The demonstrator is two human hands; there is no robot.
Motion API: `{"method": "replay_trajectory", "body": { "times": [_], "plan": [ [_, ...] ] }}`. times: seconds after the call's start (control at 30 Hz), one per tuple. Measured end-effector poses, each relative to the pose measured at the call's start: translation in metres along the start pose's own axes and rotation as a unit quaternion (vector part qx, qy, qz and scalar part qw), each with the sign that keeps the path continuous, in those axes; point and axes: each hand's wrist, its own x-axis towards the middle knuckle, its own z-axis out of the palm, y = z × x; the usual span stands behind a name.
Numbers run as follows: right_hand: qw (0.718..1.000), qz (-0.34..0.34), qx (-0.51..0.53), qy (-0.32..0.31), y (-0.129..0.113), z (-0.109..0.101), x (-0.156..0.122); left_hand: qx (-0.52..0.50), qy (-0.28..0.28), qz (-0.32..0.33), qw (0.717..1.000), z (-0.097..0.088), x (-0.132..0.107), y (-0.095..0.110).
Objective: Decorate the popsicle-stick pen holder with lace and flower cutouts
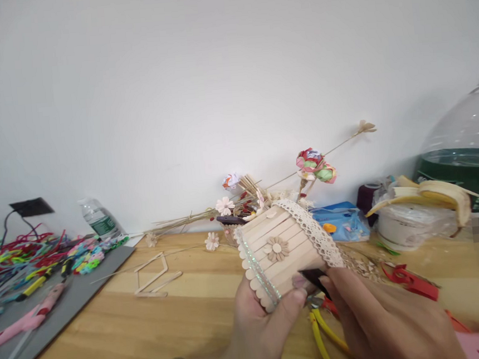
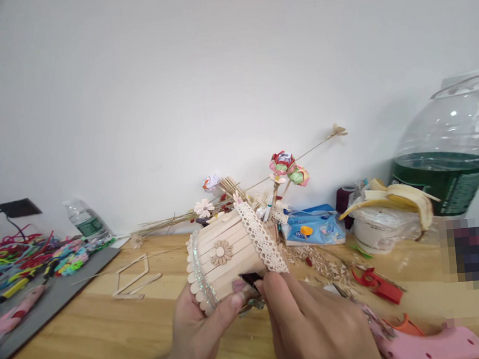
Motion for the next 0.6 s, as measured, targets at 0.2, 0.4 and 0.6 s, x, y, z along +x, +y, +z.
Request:
{"method": "replay_trajectory", "body": {
  "times": [0.2, 0.4, 0.6],
  "plan": [
    [1.000, 0.001, 0.010, -0.012, 0.0006, 0.0005, 0.0023, -0.013, -0.007, 0.007, 1.000, -0.0001, -0.0004, 0.0014],
    [1.000, 0.004, 0.020, -0.005, 0.0017, -0.0001, 0.0030, 0.000, -0.029, 0.010, 1.000, -0.0020, 0.0026, 0.0018],
    [0.991, 0.093, 0.086, -0.045, 0.0038, -0.0062, 0.0075, -0.009, -0.039, -0.004, 0.999, -0.0078, 0.0081, -0.0002]
  ]
}}
